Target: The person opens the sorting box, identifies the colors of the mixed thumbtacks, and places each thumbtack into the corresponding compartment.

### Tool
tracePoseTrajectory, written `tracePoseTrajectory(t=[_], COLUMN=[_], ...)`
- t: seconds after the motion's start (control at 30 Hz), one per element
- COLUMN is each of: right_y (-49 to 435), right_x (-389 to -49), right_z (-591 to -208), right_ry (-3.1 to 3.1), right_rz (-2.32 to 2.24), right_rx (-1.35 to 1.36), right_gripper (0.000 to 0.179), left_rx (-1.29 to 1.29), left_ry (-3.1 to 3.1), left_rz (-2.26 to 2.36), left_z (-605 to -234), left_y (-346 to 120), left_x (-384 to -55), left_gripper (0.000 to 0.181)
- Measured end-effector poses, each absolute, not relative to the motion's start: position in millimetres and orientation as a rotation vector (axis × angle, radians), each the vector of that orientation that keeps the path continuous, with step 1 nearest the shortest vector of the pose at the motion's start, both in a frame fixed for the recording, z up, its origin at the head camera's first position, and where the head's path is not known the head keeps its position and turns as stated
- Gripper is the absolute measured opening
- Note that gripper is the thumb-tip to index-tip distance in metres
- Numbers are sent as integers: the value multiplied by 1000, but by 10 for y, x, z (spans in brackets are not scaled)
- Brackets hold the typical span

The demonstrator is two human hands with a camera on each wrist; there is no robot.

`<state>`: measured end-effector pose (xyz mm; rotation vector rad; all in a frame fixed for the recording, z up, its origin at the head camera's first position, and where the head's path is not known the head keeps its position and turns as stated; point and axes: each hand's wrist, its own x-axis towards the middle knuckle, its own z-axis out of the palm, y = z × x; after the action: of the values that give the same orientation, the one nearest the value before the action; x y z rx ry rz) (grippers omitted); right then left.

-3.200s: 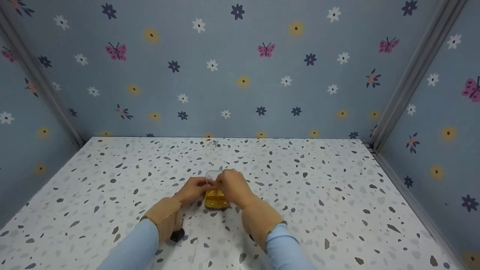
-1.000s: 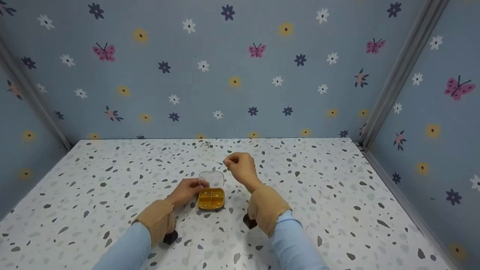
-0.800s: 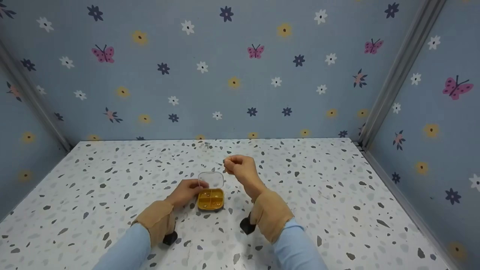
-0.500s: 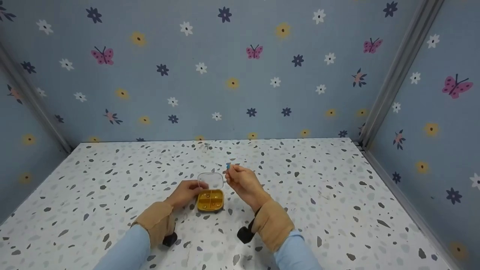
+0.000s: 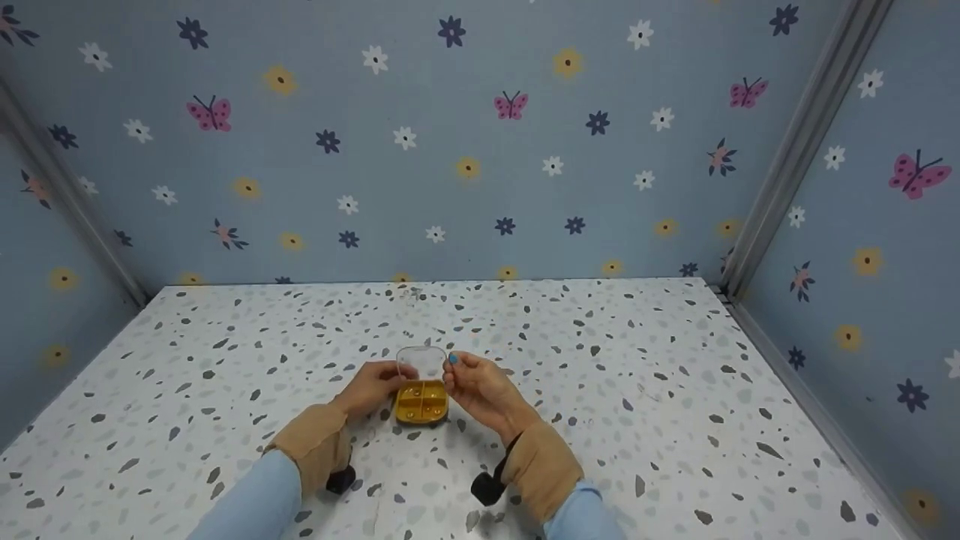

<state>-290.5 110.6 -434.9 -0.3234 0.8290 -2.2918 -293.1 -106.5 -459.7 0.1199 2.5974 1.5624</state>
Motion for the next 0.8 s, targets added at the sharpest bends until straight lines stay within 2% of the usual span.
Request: tracePoseTrajectory(t=[0.27,0.57,0.8], right_y=[1103,1107,1060], right_x=[-2892,-2886,-2944], right_z=[-4433,-4441,-4287], right_ry=[780,802,1148], right_rz=[-2308,-2370,-2266], right_rx=[-334,-160,-232], right_gripper=[22,7,13], left_rx=[128,139,60], left_ry=[2598,2611,2572], left_rz=[1577,1552,1571], left_z=[-4614,-4615,-4587], left_y=[-1059,-1067,-1055], left_x=[-2933,-2917,-2913], left_gripper=[23,24,24])
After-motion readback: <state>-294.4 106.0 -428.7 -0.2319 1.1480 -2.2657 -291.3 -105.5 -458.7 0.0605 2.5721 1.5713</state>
